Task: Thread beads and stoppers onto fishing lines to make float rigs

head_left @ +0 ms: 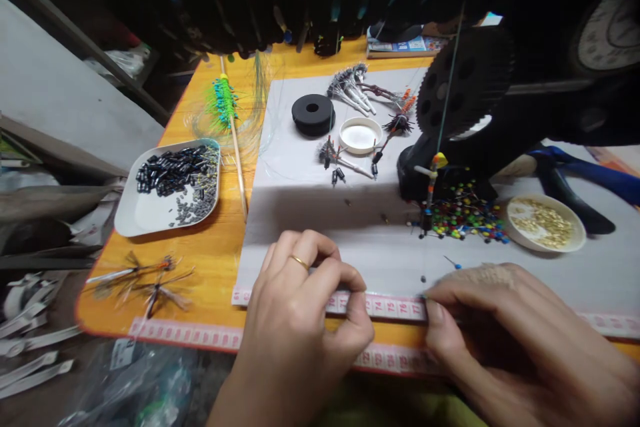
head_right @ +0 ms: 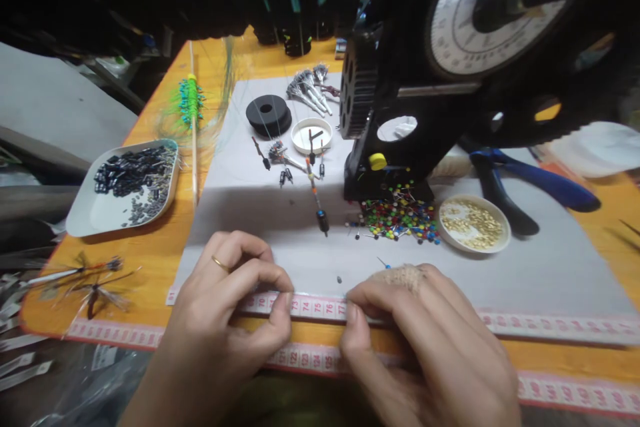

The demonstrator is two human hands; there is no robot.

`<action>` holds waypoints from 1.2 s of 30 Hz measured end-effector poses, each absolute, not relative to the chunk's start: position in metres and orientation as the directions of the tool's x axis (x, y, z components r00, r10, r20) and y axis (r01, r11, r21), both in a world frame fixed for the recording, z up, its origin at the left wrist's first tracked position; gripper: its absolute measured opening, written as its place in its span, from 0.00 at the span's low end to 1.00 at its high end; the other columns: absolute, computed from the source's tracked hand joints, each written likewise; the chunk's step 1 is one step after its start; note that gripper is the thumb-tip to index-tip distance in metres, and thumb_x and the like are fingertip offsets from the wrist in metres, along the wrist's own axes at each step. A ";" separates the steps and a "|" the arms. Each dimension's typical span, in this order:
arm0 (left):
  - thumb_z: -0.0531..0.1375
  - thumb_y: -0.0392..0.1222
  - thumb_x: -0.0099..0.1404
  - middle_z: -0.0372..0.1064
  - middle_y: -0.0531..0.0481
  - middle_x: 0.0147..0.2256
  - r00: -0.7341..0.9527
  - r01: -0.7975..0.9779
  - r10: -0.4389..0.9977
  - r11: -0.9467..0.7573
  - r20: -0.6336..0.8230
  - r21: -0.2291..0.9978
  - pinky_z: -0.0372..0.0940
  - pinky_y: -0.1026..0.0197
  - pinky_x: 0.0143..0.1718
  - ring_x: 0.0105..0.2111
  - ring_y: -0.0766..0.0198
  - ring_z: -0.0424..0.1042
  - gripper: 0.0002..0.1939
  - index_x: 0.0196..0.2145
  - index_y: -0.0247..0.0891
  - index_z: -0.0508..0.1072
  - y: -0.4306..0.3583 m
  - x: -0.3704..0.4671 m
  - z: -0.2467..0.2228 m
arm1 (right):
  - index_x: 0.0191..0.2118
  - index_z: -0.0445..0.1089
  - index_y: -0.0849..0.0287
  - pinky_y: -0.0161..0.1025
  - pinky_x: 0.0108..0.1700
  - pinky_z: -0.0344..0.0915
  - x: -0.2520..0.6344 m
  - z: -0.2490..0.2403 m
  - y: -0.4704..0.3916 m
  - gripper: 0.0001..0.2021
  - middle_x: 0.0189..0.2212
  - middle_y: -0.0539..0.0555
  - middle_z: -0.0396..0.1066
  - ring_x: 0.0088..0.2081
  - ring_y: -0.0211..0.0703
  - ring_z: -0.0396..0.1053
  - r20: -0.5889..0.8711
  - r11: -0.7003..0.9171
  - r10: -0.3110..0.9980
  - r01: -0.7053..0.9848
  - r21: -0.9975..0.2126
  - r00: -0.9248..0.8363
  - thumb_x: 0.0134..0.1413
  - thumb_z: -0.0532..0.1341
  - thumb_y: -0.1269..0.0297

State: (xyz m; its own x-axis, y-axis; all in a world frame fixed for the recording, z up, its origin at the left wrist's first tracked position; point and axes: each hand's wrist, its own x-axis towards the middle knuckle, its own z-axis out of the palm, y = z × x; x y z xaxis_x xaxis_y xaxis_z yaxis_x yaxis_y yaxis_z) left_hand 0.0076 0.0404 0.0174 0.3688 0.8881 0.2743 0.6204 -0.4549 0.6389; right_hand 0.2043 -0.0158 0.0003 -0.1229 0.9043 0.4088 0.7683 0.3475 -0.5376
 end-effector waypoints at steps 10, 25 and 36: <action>0.62 0.26 0.56 0.65 0.50 0.33 0.388 0.615 0.889 -0.447 0.244 0.650 0.61 0.55 0.37 0.36 0.59 0.64 0.08 0.28 0.37 0.71 0.041 0.004 0.019 | 0.38 0.68 0.57 0.41 0.33 0.62 0.204 0.000 -0.014 0.06 0.30 0.52 0.69 0.32 0.44 0.66 0.405 0.349 0.905 0.767 -0.538 -0.127 0.55 0.63 0.72; 0.61 0.25 0.56 0.66 0.49 0.33 0.400 0.602 0.887 -0.443 0.230 0.664 0.62 0.55 0.36 0.36 0.58 0.64 0.08 0.28 0.37 0.72 0.042 0.003 0.021 | 0.36 0.67 0.57 0.42 0.34 0.61 0.196 0.004 -0.016 0.05 0.29 0.52 0.68 0.32 0.43 0.66 0.406 0.295 0.912 0.786 -0.543 -0.062 0.56 0.62 0.74; 0.61 0.26 0.58 0.66 0.49 0.33 0.407 0.553 0.852 -0.516 0.329 0.654 0.64 0.60 0.34 0.37 0.61 0.65 0.09 0.29 0.39 0.72 0.042 0.002 0.024 | 0.36 0.67 0.56 0.41 0.33 0.64 0.198 0.005 -0.017 0.06 0.30 0.52 0.69 0.32 0.44 0.68 0.400 0.293 0.916 0.751 -0.592 -0.042 0.55 0.61 0.74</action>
State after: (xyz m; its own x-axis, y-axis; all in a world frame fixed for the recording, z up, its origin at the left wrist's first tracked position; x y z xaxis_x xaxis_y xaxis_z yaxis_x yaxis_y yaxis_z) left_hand 0.0016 0.0423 0.0238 0.4071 0.8522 0.3288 0.5533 -0.5165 0.6536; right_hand 0.1977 -0.0166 0.0052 -0.0417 0.9157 0.3998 0.7508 0.2927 -0.5921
